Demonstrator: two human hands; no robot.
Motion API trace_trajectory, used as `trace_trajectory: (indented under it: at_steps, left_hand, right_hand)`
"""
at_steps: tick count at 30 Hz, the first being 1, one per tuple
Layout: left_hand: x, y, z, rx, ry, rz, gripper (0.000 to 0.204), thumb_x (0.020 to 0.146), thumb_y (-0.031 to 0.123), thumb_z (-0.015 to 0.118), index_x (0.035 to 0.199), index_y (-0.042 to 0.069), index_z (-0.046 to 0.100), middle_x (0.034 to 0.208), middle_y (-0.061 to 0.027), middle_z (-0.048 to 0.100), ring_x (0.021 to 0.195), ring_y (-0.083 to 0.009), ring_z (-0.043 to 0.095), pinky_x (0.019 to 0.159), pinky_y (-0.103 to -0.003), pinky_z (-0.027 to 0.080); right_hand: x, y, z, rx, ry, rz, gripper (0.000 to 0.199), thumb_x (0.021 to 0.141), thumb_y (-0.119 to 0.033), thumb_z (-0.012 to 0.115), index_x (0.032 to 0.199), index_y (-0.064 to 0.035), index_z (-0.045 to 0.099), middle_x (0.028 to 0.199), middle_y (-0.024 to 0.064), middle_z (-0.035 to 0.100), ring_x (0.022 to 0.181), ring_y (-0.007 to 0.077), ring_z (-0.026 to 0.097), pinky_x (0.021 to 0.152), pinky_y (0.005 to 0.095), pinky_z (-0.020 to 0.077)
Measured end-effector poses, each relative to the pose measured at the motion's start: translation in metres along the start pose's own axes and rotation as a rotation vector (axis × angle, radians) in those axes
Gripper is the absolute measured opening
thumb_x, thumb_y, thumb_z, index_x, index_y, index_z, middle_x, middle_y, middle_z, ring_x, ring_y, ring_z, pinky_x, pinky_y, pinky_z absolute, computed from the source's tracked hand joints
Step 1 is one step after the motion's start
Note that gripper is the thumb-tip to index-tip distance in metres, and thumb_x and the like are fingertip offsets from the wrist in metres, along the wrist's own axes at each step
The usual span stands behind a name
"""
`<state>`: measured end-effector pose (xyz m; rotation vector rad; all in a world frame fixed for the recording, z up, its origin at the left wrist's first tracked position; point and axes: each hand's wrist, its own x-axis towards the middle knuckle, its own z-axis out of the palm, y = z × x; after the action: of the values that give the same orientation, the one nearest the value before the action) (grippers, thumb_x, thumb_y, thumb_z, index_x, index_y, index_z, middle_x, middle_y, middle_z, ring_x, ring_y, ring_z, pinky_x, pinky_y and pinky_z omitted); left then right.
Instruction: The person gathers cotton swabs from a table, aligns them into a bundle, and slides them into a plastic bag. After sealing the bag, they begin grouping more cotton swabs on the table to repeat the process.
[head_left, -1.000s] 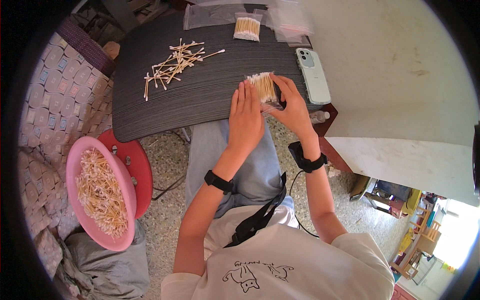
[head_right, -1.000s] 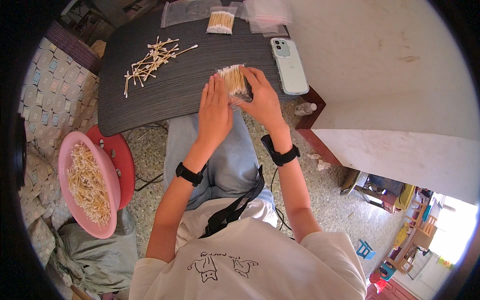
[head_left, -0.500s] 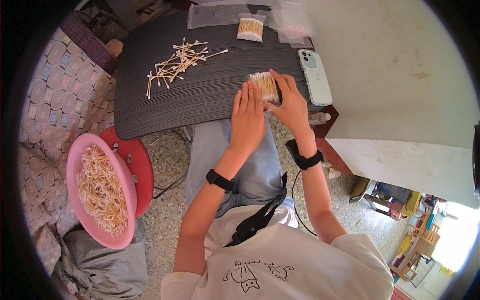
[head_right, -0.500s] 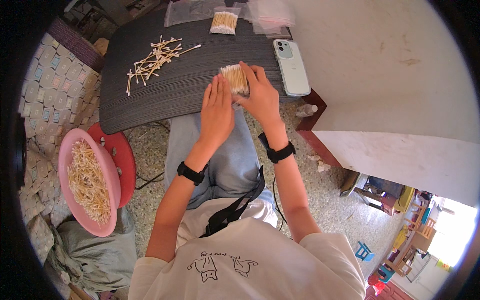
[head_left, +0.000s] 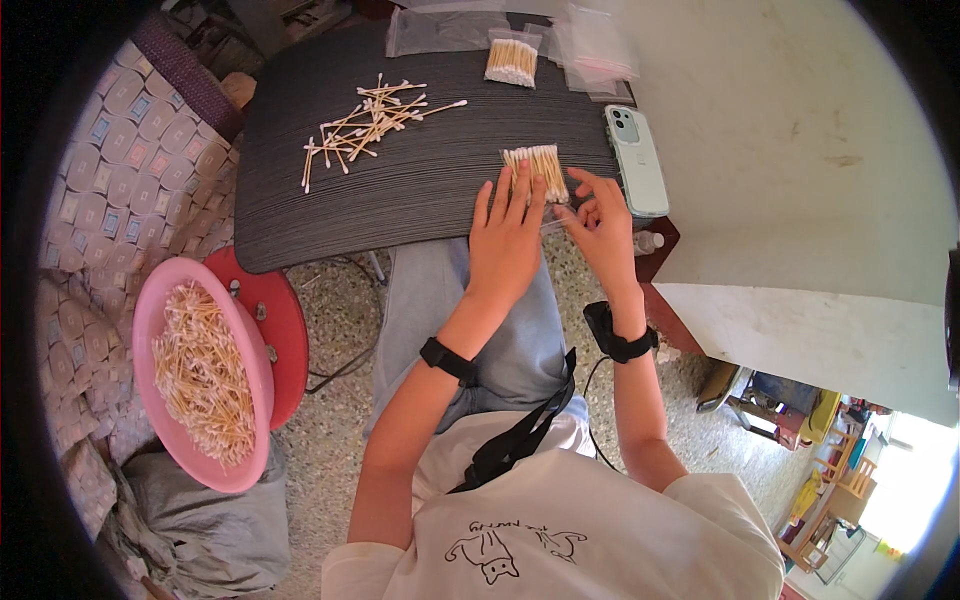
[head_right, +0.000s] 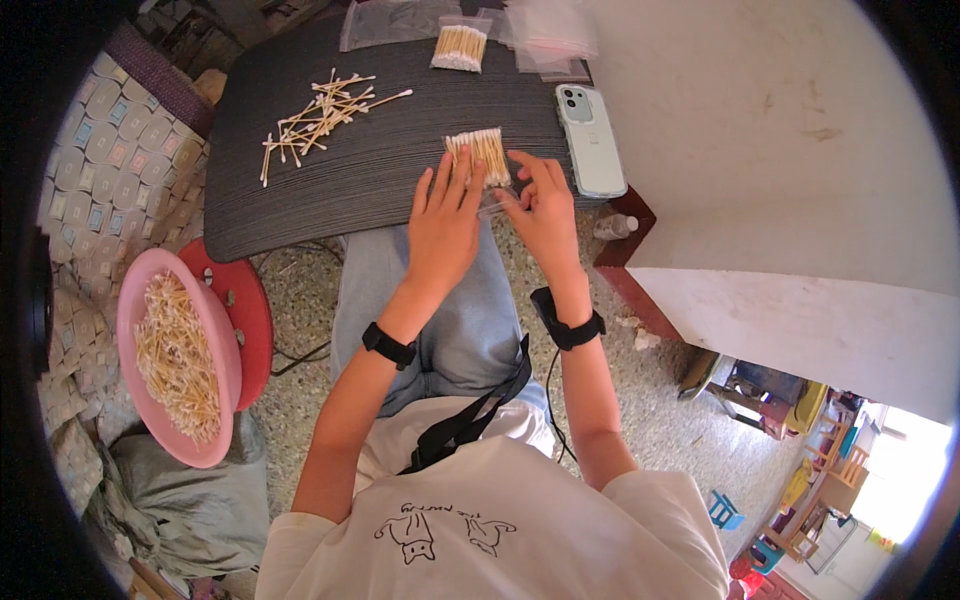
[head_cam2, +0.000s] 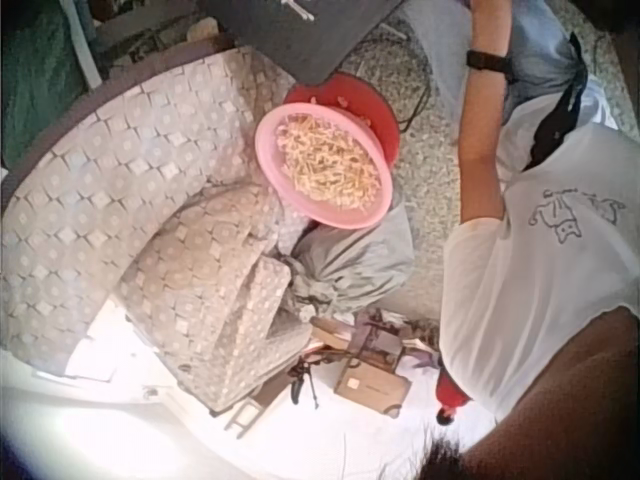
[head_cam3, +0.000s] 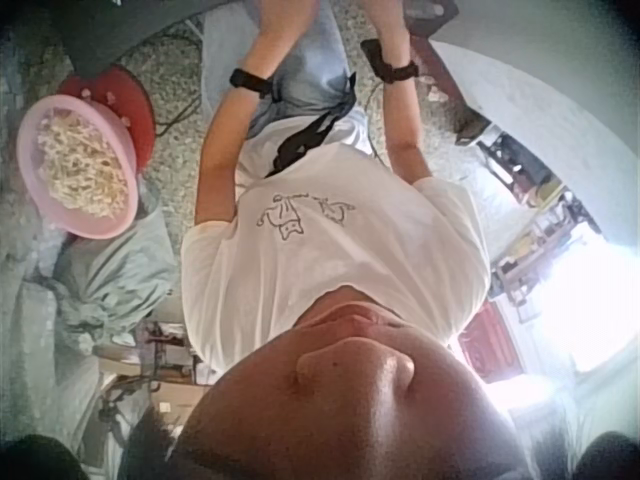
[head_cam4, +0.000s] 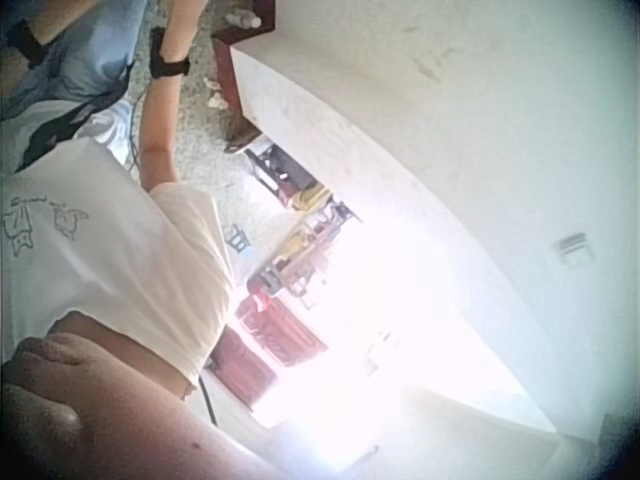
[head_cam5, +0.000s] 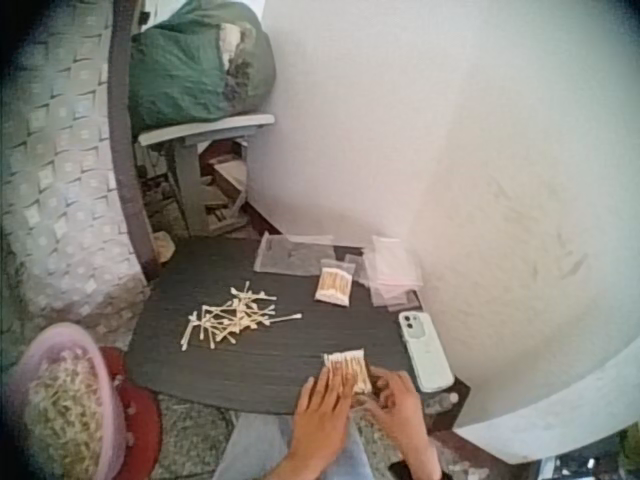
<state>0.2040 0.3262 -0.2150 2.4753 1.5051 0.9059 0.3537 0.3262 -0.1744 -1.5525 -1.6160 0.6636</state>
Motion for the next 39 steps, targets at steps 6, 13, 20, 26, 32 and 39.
trace_trajectory:
  at_steps: [6, 13, 20, 26, 32, 39]
  left_hand:
    - [0.001, 0.003, -0.003, 0.028, 0.017, 0.009, 0.072, 0.079, 0.003, 0.061, 0.146, 0.001, 0.034, 0.153, -0.0177, 0.031, 0.140, -0.0339, 0.032, 0.114, -0.047, 0.025]
    - [0.003, 0.001, -0.006, -0.109, 0.026, -0.039, 0.078, 0.078, 0.001, 0.059, 0.149, 0.000, 0.027, 0.155, -0.0193, 0.026, 0.143, -0.0342, 0.026, 0.116, -0.045, 0.023]
    - [0.017, 0.003, -0.004, -0.007, -0.041, 0.087, 0.071, 0.078, 0.002, 0.060, 0.145, 0.003, 0.036, 0.152, -0.0105, 0.035, 0.144, -0.0296, 0.025, 0.117, -0.049, 0.019]
    - [0.018, 0.003, -0.005, -0.034, -0.096, 0.036, 0.065, 0.079, 0.009, 0.062, 0.141, 0.004, 0.043, 0.147, -0.0090, 0.041, 0.144, -0.0277, 0.026, 0.118, -0.051, 0.018]
    - [0.019, 0.007, -0.003, -0.009, -0.009, -0.006, 0.057, 0.083, 0.017, 0.062, 0.137, 0.004, 0.047, 0.145, -0.0088, 0.043, 0.142, -0.0268, 0.028, 0.117, -0.050, 0.018]
    - [0.022, 0.005, 0.006, -0.010, 0.086, -0.031, 0.044, 0.087, 0.021, 0.062, 0.128, 0.006, 0.057, 0.138, -0.0065, 0.049, 0.138, -0.0256, 0.036, 0.114, -0.050, 0.023]
  right_hand:
    - [-0.007, 0.004, 0.003, 0.021, 0.073, -0.027, 0.038, 0.080, -0.001, 0.072, 0.117, -0.0027, 0.063, 0.091, 0.0067, 0.058, 0.061, 0.0101, 0.049, 0.057, 0.0240, 0.0432]
    - [-0.002, 0.002, 0.007, -0.044, 0.038, -0.107, 0.034, 0.084, -0.002, 0.067, 0.118, -0.0013, 0.063, 0.097, 0.0099, 0.060, 0.066, 0.0158, 0.053, 0.062, 0.0277, 0.0464]
    - [0.002, 0.003, 0.011, -0.105, 0.030, -0.172, 0.021, 0.090, -0.003, 0.057, 0.110, 0.0000, 0.063, 0.105, 0.0155, 0.060, 0.085, 0.0364, 0.061, 0.072, 0.0402, 0.0493]
    - [0.000, 0.005, 0.008, -0.098, 0.062, -0.159, 0.019, 0.091, -0.001, 0.055, 0.108, 0.0008, 0.064, 0.096, 0.0168, 0.059, 0.081, 0.0365, 0.061, 0.070, 0.0404, 0.0484]
    - [-0.004, 0.002, 0.011, -0.116, 0.126, -0.134, 0.020, 0.090, 0.000, 0.056, 0.107, 0.0006, 0.066, 0.083, 0.0158, 0.058, 0.069, 0.0308, 0.058, 0.063, 0.0377, 0.0464]
    - [-0.007, 0.000, 0.010, -0.098, 0.110, -0.129, 0.020, 0.090, 0.000, 0.057, 0.108, 0.0001, 0.066, 0.078, 0.0145, 0.056, 0.063, 0.0262, 0.055, 0.059, 0.0357, 0.0443]
